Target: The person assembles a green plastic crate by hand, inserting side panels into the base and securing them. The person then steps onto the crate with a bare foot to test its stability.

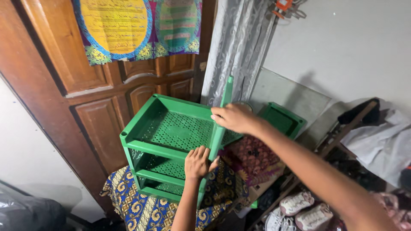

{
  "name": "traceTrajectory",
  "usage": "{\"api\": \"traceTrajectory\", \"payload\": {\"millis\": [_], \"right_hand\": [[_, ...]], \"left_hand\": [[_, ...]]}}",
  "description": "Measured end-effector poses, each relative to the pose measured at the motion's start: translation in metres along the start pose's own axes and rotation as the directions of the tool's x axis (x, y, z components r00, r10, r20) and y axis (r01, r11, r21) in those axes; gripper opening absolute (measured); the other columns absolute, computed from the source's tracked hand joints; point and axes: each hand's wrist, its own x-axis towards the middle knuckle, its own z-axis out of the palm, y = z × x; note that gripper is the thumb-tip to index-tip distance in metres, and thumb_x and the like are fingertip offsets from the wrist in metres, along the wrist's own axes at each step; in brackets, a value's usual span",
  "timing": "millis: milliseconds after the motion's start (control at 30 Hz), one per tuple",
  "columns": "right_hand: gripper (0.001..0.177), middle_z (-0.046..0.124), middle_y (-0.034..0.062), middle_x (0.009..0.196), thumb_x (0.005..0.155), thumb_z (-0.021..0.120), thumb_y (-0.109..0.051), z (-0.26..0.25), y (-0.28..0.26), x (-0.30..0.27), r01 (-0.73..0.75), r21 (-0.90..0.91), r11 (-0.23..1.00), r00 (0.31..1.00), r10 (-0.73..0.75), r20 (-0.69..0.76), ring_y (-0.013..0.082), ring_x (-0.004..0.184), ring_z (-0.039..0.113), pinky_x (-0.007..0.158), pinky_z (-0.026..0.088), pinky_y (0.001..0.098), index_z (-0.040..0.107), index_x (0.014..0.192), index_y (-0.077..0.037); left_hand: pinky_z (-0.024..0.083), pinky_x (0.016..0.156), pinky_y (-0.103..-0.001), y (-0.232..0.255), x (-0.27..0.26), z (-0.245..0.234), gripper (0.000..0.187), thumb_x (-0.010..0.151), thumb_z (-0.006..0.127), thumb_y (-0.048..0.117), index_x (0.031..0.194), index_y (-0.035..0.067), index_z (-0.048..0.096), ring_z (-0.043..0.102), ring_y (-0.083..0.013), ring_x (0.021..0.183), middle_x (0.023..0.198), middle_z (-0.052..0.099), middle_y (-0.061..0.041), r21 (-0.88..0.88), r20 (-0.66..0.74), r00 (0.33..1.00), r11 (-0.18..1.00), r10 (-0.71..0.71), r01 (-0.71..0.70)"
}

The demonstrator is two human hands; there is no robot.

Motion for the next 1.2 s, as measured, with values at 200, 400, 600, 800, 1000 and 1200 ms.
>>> {"api": "traceTrajectory", "payload": {"millis": [200,400,600,800,1000,1200], "right_hand": [[0.034,0.058,0.0112,0.052,0.102,0.054,-0.041,0.006,0.008,0.011,0.09,0.018,0.996,0.973,-0.092,0.21,0.0256,0.044,0.058,0.048,0.048,0.0468,0.053,0.098,-0.007],[0.034,0.06,0.0134,0.055,0.101,0.059,-0.039,0.016,0.007,0.007,0.051,0.154,0.987,0.995,-0.063,0.073,0.0287,0.05,0.063,0.052,0.049,0.0461,0.055,0.091,-0.006],[0.022,0.068,0.0109,0.069,0.099,0.061,-0.031,0.019,-0.026,-0.011,-0.078,-0.106,0.991,0.836,0.007,-0.549,0.0301,0.062,0.068,0.056,0.055,0.043,0.056,0.098,-0.009],[0.031,0.066,0.0121,0.063,0.097,0.066,-0.037,0.029,-0.032,-0.017,-0.286,0.119,0.951,0.955,0.293,-0.046,0.0268,0.054,0.068,0.053,0.054,0.0454,0.058,0.102,-0.008],[0.02,0.065,0.011,0.072,0.101,0.063,-0.028,0.022,-0.023,-0.011,-0.072,-0.177,0.982,0.891,-0.017,-0.454,0.0272,0.065,0.067,0.065,0.055,0.0409,0.059,0.095,-0.01],[0.026,0.067,0.0172,0.071,0.096,0.067,-0.029,0.017,-0.025,-0.009,0.081,0.18,0.98,0.973,-0.038,-0.229,0.0362,0.069,0.069,0.067,0.054,0.0513,0.06,0.096,-0.004]], "left_hand": [[0.047,0.071,-0.039,-0.004,0.002,-0.006,0.044,0.086,0.069,0.053,0.083,0.01,0.06,0.063,-0.0265,0.08,0.086,0.059,-0.008,-0.023,-0.011,1.0,1.0,-0.001,0.001],[0.047,0.069,-0.039,-0.003,0.003,-0.01,0.046,0.087,0.069,0.055,0.083,0.01,0.06,0.063,-0.0269,0.078,0.083,0.059,-0.008,-0.031,0.052,0.999,0.999,-0.01,0.012],[0.047,0.068,-0.038,-0.003,0.006,-0.009,0.045,0.088,0.068,0.054,0.086,0.01,0.063,0.062,-0.0265,0.076,0.082,0.058,-0.008,-0.038,-0.008,1.0,0.999,0.027,-0.027],[0.047,0.069,-0.038,-0.007,0.001,-0.014,0.045,0.09,0.066,0.053,0.085,0.009,0.063,0.063,-0.0254,0.077,0.083,0.059,-0.007,-0.023,0.024,0.999,0.999,0.037,-0.036],[0.048,0.072,-0.039,-0.001,0.001,-0.01,0.046,0.092,0.066,0.055,0.085,0.009,0.064,0.063,-0.0261,0.078,0.082,0.06,-0.008,-0.027,0.1,0.995,1.0,-0.005,0.007],[0.049,0.076,-0.042,-0.005,0.006,-0.023,0.051,0.089,0.066,0.058,0.094,0.007,0.068,0.066,-0.0294,0.085,0.089,0.066,-0.011,-0.085,0.185,0.982,0.995,-0.043,0.059]]}}
